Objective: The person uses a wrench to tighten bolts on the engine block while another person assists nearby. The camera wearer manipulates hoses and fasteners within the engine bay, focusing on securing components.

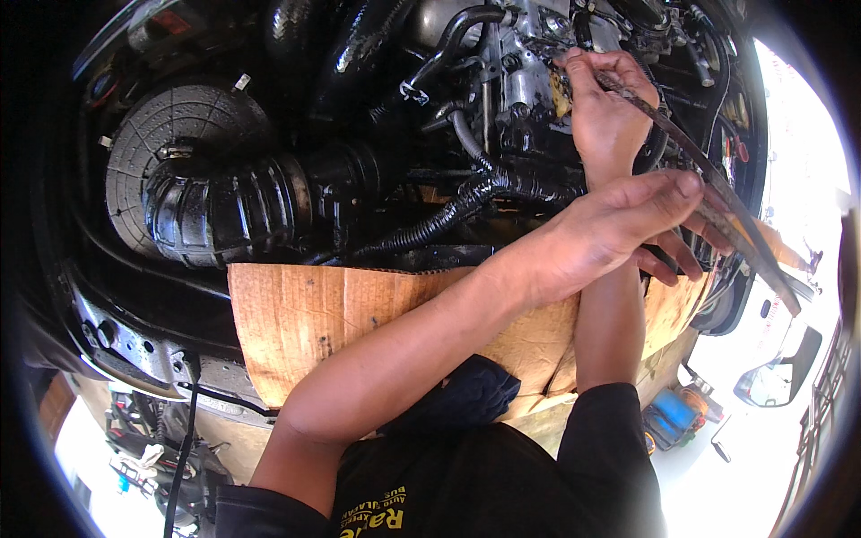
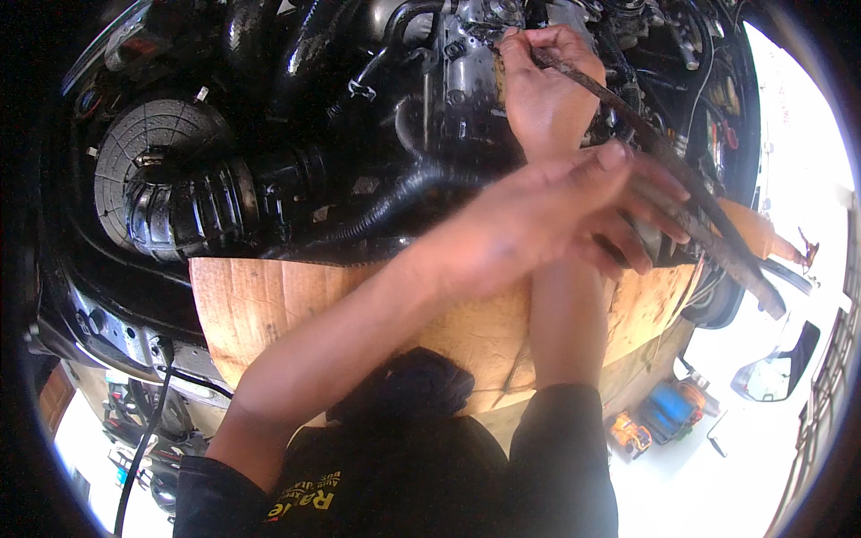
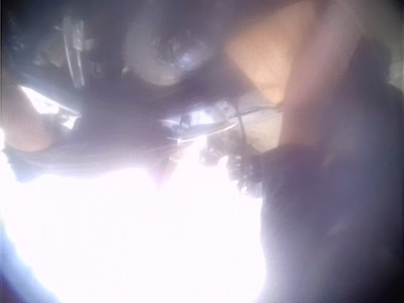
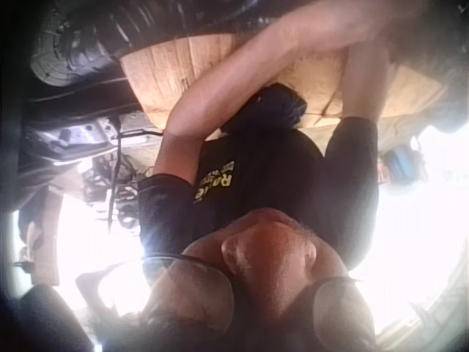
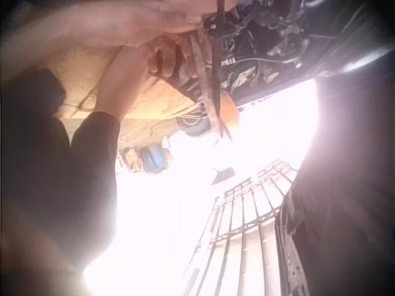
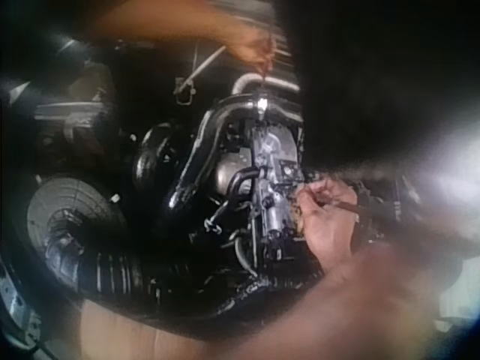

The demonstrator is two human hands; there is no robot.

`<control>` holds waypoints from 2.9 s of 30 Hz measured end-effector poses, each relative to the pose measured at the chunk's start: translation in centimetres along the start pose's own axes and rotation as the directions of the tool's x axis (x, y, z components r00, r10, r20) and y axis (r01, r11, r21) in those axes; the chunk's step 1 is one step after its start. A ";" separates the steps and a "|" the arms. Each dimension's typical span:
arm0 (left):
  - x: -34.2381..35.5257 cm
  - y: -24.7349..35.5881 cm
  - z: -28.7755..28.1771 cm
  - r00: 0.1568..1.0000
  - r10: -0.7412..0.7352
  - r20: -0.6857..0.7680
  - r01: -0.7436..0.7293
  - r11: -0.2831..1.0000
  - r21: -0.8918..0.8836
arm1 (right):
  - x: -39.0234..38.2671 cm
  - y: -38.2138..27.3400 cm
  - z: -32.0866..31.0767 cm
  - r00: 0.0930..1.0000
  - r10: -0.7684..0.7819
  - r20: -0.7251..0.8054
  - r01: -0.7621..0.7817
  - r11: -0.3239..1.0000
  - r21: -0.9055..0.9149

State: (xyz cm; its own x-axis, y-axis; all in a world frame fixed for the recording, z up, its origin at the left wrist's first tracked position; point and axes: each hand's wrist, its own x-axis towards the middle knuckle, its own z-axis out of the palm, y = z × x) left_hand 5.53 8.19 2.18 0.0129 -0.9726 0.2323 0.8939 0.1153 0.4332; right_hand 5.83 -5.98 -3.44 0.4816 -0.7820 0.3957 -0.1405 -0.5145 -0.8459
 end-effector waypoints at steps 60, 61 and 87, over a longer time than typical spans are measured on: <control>-0.2 10.7 -2.9 0.880 0.468 -0.078 -0.275 0.637 0.721 | 5.0 -2.7 -6.4 0.739 0.179 0.649 -0.077 0.980 -0.183; -0.3 13.5 -4.9 0.891 0.454 -0.023 -0.211 0.457 0.864 | 5.6 -4.5 -5.8 0.685 0.246 0.686 -0.038 0.952 -0.304; -2.0 9.4 -13.8 0.783 0.598 -0.168 0.339 -0.185 0.922 | 5.6 -3.5 -4.3 0.675 0.311 0.669 -0.236 0.950 -0.203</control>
State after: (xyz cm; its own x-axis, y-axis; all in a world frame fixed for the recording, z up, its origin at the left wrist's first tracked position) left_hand 20.04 8.40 -6.21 0.6202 -0.7268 0.2951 -0.5745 -0.1648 0.8017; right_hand 5.29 -10.09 3.33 0.8603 -0.4520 -0.2358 -0.4233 -0.3755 -0.8245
